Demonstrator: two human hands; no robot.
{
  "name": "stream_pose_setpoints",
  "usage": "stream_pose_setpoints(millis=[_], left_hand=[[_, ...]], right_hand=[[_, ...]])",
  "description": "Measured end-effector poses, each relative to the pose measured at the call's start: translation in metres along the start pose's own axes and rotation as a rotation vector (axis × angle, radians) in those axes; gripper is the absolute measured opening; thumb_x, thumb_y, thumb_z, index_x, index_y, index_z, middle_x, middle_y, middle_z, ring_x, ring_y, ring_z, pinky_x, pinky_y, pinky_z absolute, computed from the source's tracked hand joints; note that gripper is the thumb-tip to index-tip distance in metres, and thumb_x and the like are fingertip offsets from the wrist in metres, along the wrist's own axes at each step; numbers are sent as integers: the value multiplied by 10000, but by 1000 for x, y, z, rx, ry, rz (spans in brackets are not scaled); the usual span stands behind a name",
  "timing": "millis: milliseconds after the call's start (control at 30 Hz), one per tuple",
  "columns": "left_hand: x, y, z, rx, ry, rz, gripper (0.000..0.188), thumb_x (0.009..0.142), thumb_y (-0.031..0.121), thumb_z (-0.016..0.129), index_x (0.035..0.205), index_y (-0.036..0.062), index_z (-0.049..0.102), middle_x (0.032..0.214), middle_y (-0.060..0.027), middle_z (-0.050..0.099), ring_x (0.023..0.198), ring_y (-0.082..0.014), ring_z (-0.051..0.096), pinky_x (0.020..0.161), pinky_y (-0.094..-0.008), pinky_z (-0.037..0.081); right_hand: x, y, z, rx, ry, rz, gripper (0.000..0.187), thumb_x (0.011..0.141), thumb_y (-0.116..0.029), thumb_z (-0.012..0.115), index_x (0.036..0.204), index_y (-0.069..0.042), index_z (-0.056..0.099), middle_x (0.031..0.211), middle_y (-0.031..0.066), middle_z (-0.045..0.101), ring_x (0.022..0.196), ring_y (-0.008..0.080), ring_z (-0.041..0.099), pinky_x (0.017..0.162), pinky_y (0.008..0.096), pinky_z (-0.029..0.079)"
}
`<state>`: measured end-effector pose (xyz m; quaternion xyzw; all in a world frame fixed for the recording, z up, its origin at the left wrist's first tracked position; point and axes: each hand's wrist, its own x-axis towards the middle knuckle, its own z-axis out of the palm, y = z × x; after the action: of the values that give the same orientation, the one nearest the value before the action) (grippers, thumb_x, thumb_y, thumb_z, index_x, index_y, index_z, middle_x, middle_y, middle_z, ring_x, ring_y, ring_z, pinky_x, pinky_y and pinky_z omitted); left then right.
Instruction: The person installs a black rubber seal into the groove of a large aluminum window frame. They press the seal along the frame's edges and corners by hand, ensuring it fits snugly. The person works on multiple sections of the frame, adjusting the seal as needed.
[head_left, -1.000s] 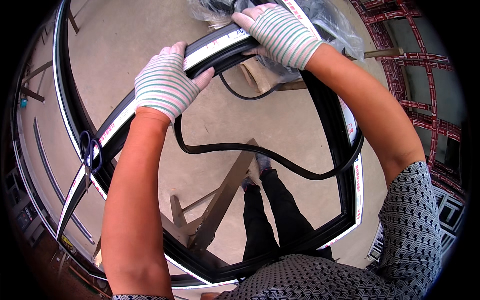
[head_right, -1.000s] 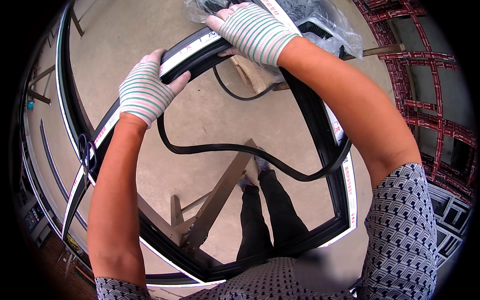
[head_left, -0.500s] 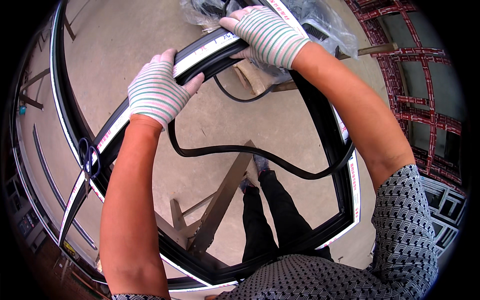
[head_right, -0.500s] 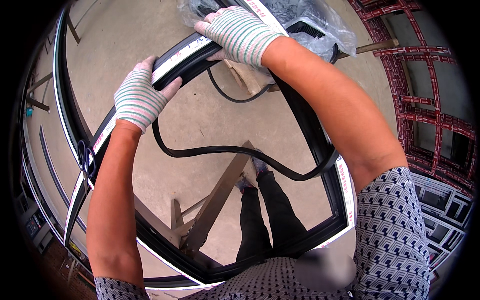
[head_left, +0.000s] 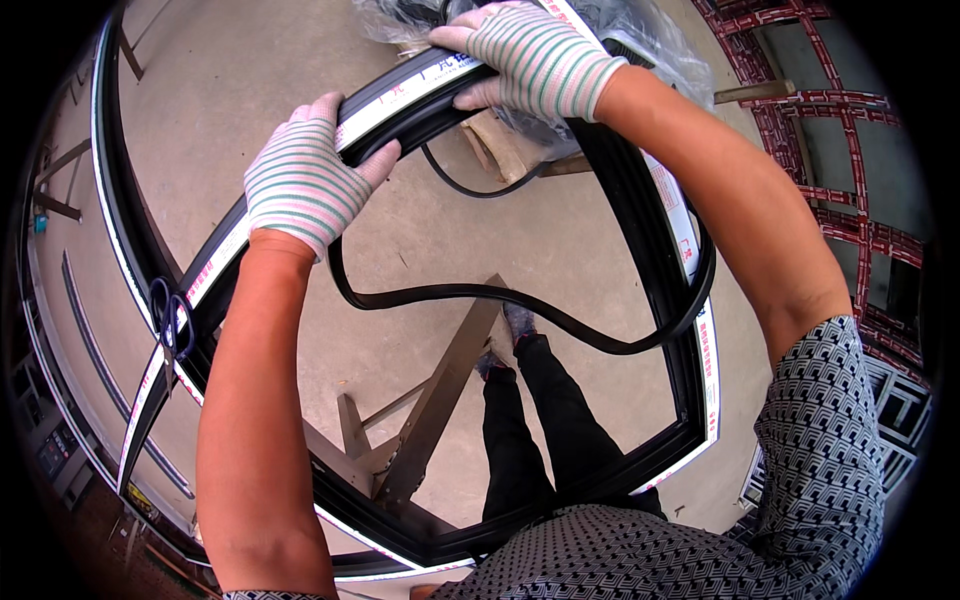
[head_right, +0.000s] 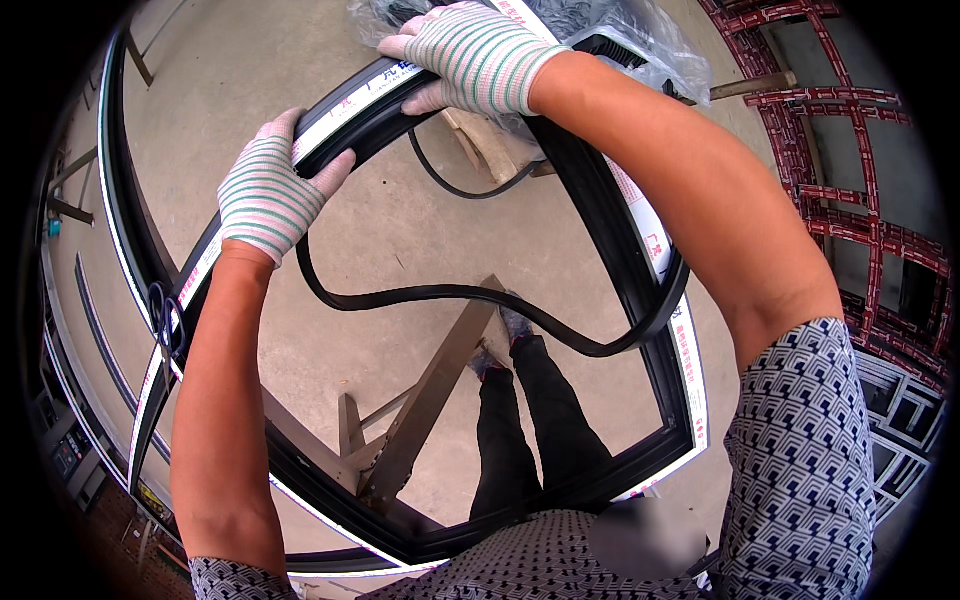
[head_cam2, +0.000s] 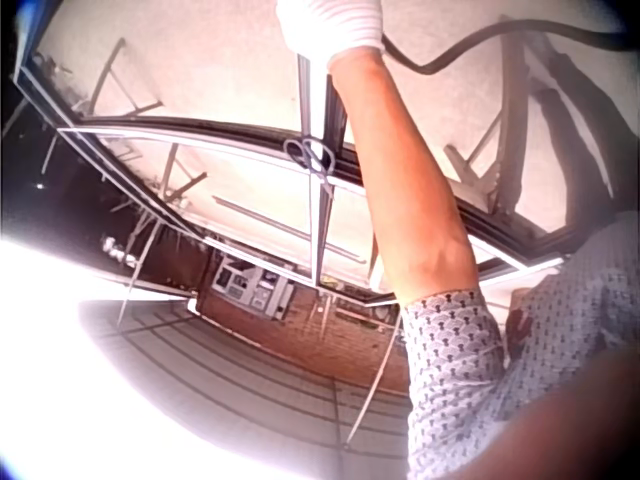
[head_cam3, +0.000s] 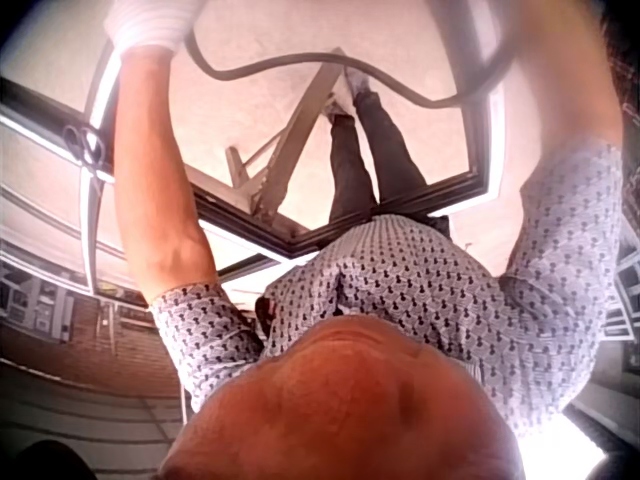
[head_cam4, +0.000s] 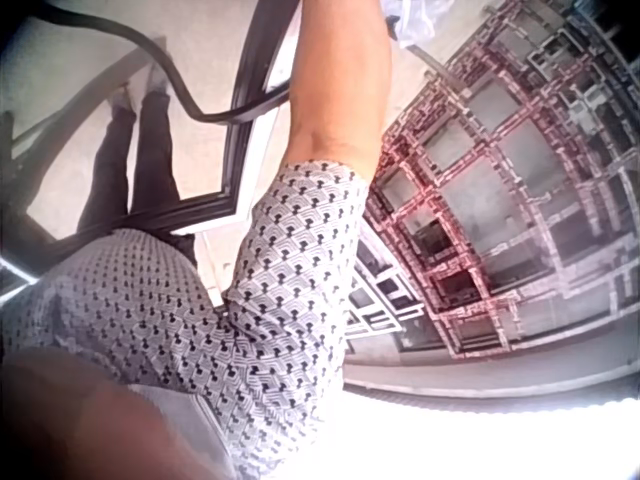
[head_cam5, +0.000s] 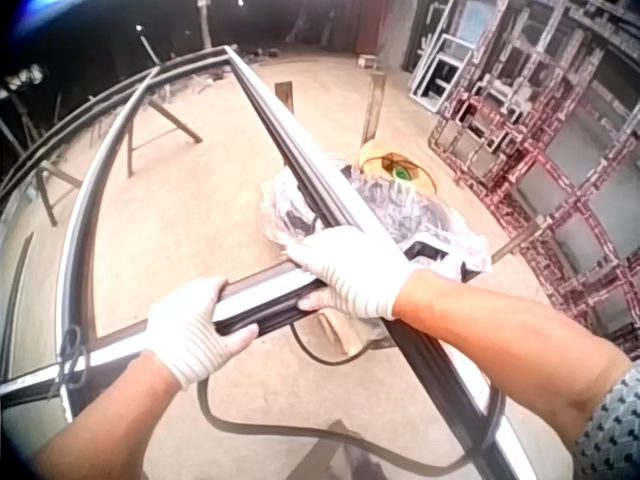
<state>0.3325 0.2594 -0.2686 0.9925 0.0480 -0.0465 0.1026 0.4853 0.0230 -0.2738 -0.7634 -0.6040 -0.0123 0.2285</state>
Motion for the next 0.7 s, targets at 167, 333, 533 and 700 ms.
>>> stream_pose_setpoints(millis=[167,333,533,700], left_hand=[[0,-3,3,-7,7,2,777,830,494,806,1387,-8,603,1203,-229,708,1058,-351,722,952,-393,574],[0,-2,1,7,16,10,789,822,512,810,1384,-1,601,1192,-227,707,1073,-357,712,956,-403,570],[0,-2,2,10,36,39,773,831,501,805,1379,-5,601,1191,-233,704,1067,-362,716,954,-402,571],[-1,-3,2,12,19,16,770,833,500,806,1380,-1,599,1194,-229,703,1078,-361,712,961,-404,569]], right_hand=[[4,-5,-2,7,-40,105,551,792,-209,863,1257,-18,637,1014,200,684,961,413,672,864,455,543],[7,-3,-6,81,-75,142,516,749,-186,897,1180,-37,657,1020,196,694,958,418,677,853,454,551],[2,16,4,68,80,-130,490,785,-192,876,1205,-57,664,1034,186,708,920,393,685,837,440,562],[13,-5,2,876,-83,756,230,976,-263,689,1088,-63,706,942,156,710,861,342,679,793,408,559]])
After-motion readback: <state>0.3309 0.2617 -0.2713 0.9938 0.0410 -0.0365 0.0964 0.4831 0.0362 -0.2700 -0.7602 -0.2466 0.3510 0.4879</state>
